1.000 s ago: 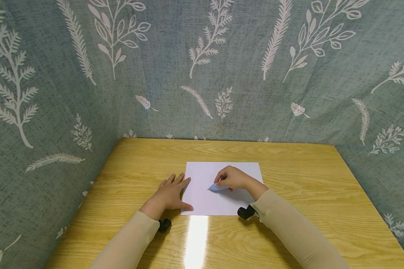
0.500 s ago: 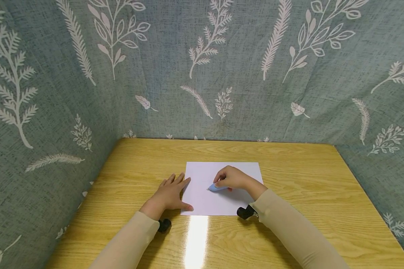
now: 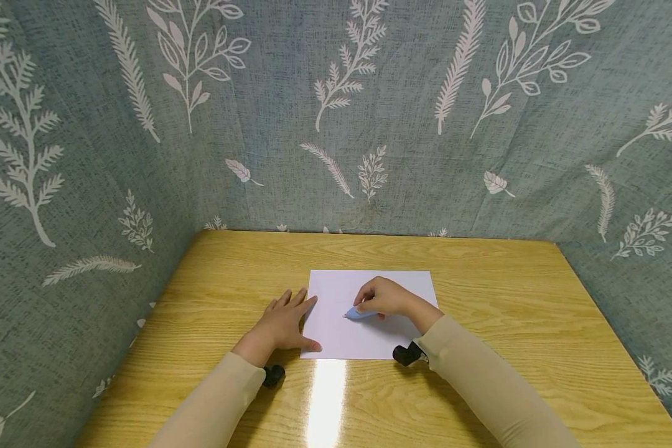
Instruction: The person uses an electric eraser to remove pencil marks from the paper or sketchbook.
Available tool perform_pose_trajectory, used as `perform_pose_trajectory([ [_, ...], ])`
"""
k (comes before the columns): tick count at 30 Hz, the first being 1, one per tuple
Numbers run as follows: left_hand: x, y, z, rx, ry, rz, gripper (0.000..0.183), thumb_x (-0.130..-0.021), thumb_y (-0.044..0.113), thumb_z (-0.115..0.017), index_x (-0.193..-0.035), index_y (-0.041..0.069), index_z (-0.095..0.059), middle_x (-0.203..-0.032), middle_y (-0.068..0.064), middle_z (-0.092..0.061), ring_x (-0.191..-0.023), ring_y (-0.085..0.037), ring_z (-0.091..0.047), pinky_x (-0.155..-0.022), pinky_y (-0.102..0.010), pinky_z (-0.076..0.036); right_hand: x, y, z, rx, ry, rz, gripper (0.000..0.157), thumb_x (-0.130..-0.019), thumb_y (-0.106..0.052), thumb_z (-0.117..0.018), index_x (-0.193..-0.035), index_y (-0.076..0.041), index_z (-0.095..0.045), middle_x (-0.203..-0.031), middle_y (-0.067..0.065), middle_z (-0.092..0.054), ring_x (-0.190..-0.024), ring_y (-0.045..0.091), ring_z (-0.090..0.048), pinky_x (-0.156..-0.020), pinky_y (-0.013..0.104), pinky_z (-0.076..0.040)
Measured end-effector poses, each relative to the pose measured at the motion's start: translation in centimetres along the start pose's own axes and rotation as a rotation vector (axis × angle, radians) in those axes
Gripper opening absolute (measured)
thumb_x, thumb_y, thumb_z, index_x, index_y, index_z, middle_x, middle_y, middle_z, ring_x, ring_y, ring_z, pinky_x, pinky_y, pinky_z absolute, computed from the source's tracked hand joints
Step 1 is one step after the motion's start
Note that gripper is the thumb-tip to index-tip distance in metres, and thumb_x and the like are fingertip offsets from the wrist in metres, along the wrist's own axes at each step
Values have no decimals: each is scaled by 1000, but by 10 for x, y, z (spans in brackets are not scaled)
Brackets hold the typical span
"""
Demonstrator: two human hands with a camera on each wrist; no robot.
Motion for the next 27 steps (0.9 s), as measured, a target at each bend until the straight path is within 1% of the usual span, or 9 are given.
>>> perform_pose_trajectory([
  [6,0,1,1,-5,1,-4,109,-72,64,-81,-159,19,-33,-166,-14,-17,-151,-44,-10,-118,-64,-12,-2,0,-1,7,0,16,8,-94,-17,-70,-96,-15,-78,-71,-1,-67,-45,12,-51,-50,26,-42],
  [12,2,3,2,4,-3,0,109,-72,62,-82,-158,17,-34,-165,-15,-18,-150,-45,-12,-118,-64,-13,-2,-2,-3,17,2,30,8,-94,-16,-71,-95,-14,-78,-73,-2,-68,-45,12,-51,-49,27,-45],
  [21,2,2,2,4,-6,6,108,-72,63,-81,-159,20,-33,-166,-13,-17,-151,-44,-10,-119,-63,-12,-5,-5,-4,28,-1,41,9,-94,-17,-71,-95,-14,-79,-74,-3,-69,-44,12,-50,-48,27,-46],
  [27,2,1,2,8,-13,-3,108,-73,64,-80,-159,20,-32,-166,-13,-15,-151,-43,-9,-119,-63,-11,-1,2,8,-25,22,-6,9,-95,-21,-70,-99,-17,-78,-78,0,-69,-48,15,-54,-54,30,-48],
])
Point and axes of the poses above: each hand's wrist, its own x-axis away from the middle knuckle, its own z-axis out of the back of the hand, y = z × x, the point moved 8 cm from there along -x, towards the middle knuckle
